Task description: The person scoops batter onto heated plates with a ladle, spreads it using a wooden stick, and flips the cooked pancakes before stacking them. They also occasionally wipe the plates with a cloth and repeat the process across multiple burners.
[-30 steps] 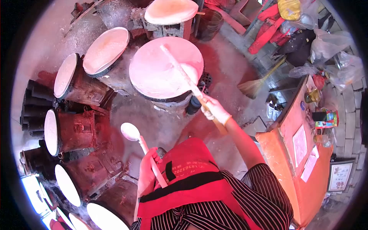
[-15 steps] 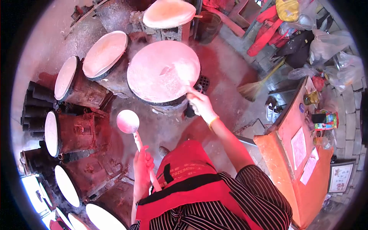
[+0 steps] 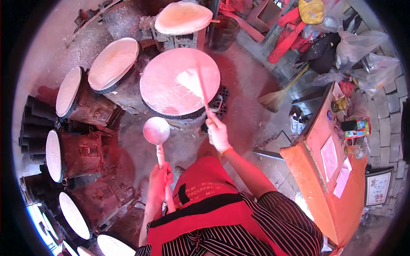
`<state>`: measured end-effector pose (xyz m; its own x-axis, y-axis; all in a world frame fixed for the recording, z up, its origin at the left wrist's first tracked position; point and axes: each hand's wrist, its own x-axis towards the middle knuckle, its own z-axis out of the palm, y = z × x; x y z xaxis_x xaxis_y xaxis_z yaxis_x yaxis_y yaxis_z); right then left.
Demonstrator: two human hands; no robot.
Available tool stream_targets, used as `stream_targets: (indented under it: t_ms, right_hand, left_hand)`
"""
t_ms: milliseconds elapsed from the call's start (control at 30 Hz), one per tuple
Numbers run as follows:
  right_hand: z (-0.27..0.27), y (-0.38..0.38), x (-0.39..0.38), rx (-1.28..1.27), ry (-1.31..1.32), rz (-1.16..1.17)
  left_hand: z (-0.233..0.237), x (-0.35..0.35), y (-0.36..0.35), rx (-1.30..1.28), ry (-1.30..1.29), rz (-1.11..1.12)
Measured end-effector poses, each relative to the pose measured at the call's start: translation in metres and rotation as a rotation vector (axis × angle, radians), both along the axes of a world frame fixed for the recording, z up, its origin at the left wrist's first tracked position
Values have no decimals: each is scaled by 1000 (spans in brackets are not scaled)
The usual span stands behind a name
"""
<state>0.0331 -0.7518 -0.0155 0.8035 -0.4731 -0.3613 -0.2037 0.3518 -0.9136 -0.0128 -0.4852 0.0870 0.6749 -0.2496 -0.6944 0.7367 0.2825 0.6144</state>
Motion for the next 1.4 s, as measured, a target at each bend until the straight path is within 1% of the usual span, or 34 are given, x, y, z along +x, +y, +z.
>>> stream_targets:
  t_ms: [33, 100, 133, 167, 233, 300, 333, 367, 433, 533, 600, 633, 667, 700, 767, 800, 867, 900, 933, 967, 1000, 1033, 1067, 1133, 1167, 1200, 1233, 1300, 1333, 1367, 1400]
  right_hand:
    - [4, 9, 0, 29, -14, 49]
    - [20, -11, 14, 193, -41, 144]
    - [-7, -28, 30, 20, -78, 150]
    - [-18, -45, 42, -116, -75, 107]
    - [2, -59, 54, 34, 29, -18]
    - [5, -55, 47, -28, 16, 134]
    - [32, -45, 30, 19, 67, 227]
    - [46, -37, 12, 64, 117, 322]
    - [35, -28, -22, 135, 45, 333]
    - [2, -16, -61, 5, -75, 256]
    - [13, 8, -64, 63, 56, 64]
    - [19, 22, -61, 91, 121, -33]
    - [23, 36, -58, 160, 128, -52]
    - [7, 44, -54, 227, 82, 17]
    - [14, 63, -48, 497, 36, 131]
    - [20, 66, -46, 541, 65, 153]
    - [35, 68, -34, 628, 119, 200]
    - [42, 60, -31, 577, 106, 221]
    - [13, 47, -20, 353, -64, 191]
    - [20, 36, -13, 281, -88, 136]
    - [27, 24, -6, 205, -107, 80]
    - [68, 17, -7, 283, 19, 0]
    - [61, 14, -5, 221, 95, -6]
    - [-2, 44, -14, -265, -113, 62]
    - [-21, 61, -17, -514, -228, 95]
    - [-13, 75, -25, -537, -240, 198]
    - [2, 84, -30, -448, -108, 307]
    - [12, 74, -32, -534, -169, 277]
    - [37, 70, -30, -563, -86, 167]
    - [27, 64, -29, -539, -33, 57]
    - [18, 59, -29, -509, 15, -54]
  left_hand:
    - [2, 1, -1, 3, -2, -6]
    - [4, 1, -1, 0, 0, -21]
    - [5, 3, -1, -6, 2, -29]
    - [6, 4, 0, -12, 3, -37]
    - [5, 8, -1, -28, -4, -52]
    - [1, 13, 3, -20, -12, -74]
    - [-3, 22, 4, -8, -23, -87]
    - [-8, 32, 4, 3, -33, -98]
    - [-13, 61, 0, 81, -126, -130]
    - [-36, 119, -12, 159, -226, -184]
    - [-52, 151, -27, 226, -330, -249]
    - [-53, 160, -38, 249, -311, -228]
    - [-56, 164, -54, 272, -291, -209]
    - [-55, 166, -69, 295, -270, -189]
    - [-49, 163, -92, 295, -176, -174]
    - [-47, 163, -96, 295, -129, -165]
    - [-59, 185, -63, 29, -179, -278]
    - [-46, 190, -44, -251, -49, -251]
    - [-33, 195, -26, -500, 115, -233]
    - [3, 185, -7, -886, 443, -123]
    - [17, 175, 3, -825, 364, -164]
    - [25, 163, 12, -764, 288, -205]
    - [29, 154, 20, -703, 220, -240]
    - [37, 152, 31, -662, 424, -142]
    - [41, 157, 34, -644, 514, -97]
    - [38, 156, 40, -595, 473, -85]
    - [30, 147, 50, -538, 446, -75]
    - [19, 133, 73, -446, 378, -91]
    - [13, 124, 89, -410, 342, -110]
    - [7, 114, 103, -376, 309, -125]
    - [3, 106, 115, -351, 302, -91]
